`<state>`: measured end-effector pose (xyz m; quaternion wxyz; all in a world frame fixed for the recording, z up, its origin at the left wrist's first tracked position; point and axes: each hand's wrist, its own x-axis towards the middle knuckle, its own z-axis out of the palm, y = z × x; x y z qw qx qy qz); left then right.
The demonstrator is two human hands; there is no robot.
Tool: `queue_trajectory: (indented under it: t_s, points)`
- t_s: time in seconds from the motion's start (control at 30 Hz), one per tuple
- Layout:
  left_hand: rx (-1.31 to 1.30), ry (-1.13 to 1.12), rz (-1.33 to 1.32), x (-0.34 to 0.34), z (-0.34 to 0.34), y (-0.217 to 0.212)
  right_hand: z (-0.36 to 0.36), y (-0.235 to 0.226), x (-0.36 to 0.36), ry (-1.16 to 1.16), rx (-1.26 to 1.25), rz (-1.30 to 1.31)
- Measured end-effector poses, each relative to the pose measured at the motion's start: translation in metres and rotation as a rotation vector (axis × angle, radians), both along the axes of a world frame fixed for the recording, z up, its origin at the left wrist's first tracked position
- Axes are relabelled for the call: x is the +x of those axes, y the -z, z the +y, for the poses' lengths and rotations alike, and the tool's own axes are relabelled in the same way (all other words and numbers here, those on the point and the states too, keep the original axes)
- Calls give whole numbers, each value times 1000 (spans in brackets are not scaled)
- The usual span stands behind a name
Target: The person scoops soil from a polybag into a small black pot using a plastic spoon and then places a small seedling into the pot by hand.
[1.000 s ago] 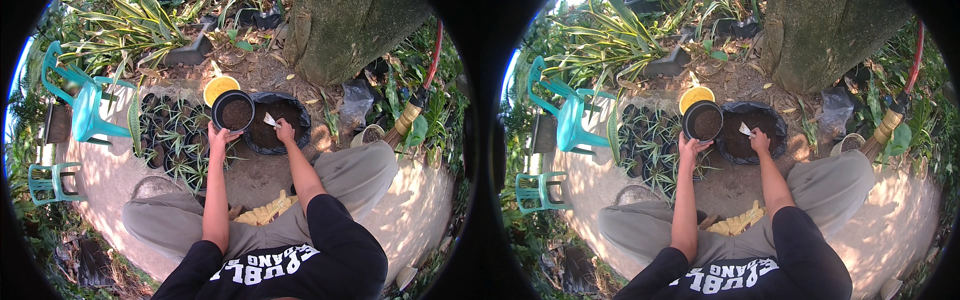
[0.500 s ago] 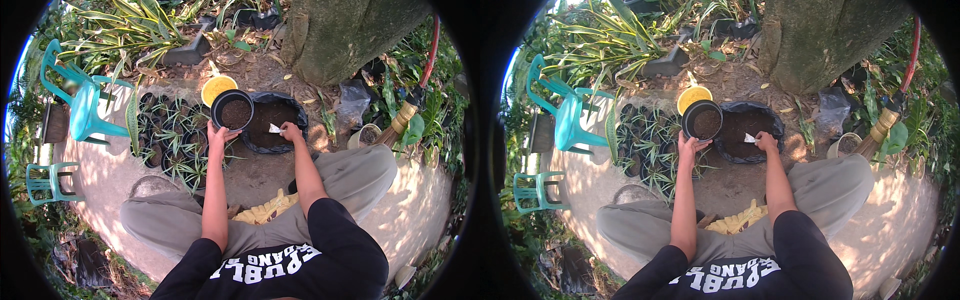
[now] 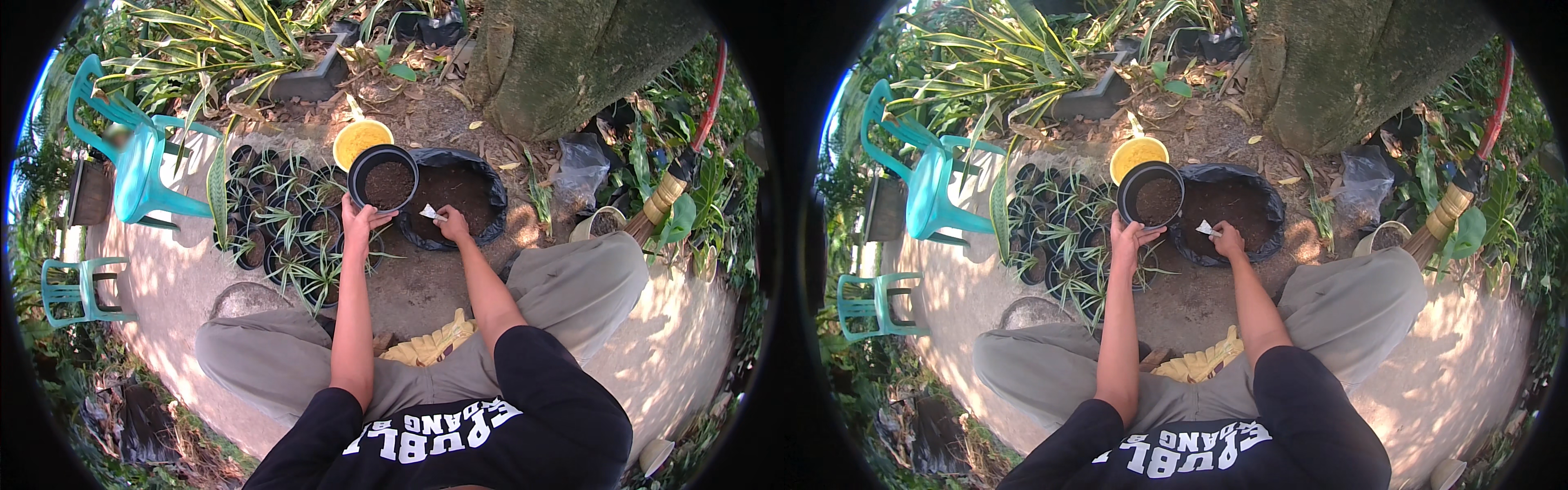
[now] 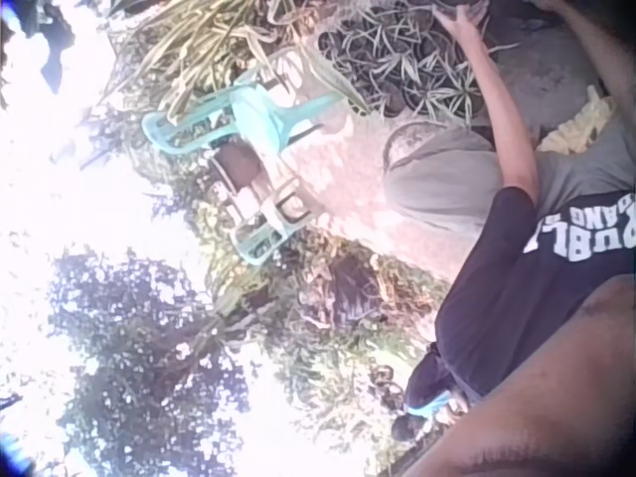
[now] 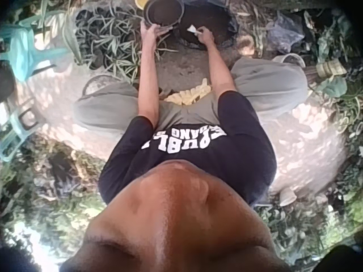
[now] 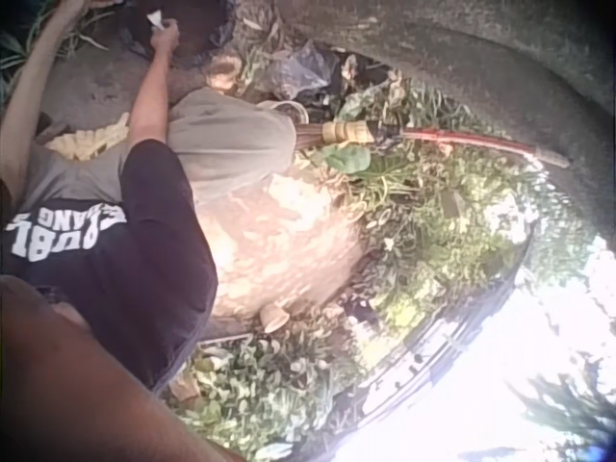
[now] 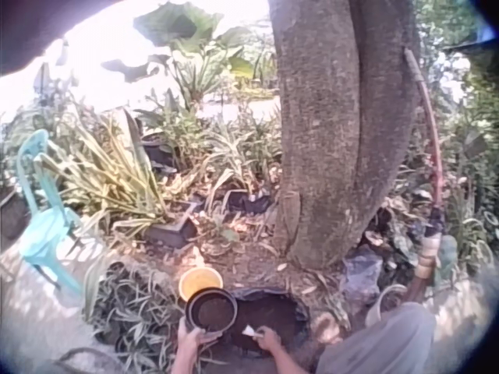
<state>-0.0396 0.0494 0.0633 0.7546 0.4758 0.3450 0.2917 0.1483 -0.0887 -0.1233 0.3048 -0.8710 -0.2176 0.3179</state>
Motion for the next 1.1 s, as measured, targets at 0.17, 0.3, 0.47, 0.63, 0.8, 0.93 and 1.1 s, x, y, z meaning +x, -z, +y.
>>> queue_trajectory:
  t_s: [0.17,0.3,0.47,0.63,0.8,0.93,1.1]
  points:
    - [-7,9,8,1,0,1,-12,10,8,14,69,-32]
    - [-31,25,11,6,-3,1,-25,4,25,0,184,0]
    - [-40,15,38,11,-9,2,-41,-29,40,-31,224,-12]
    - [-60,25,31,25,-20,-2,-66,-65,74,-63,260,-26]
    - [-21,21,60,37,-30,1,-90,-125,92,-71,291,-80]
    - [-75,51,57,42,-34,12,-100,-175,99,-82,330,-175]
    - [-95,138,76,43,-45,11,-101,-223,92,-77,465,-197]
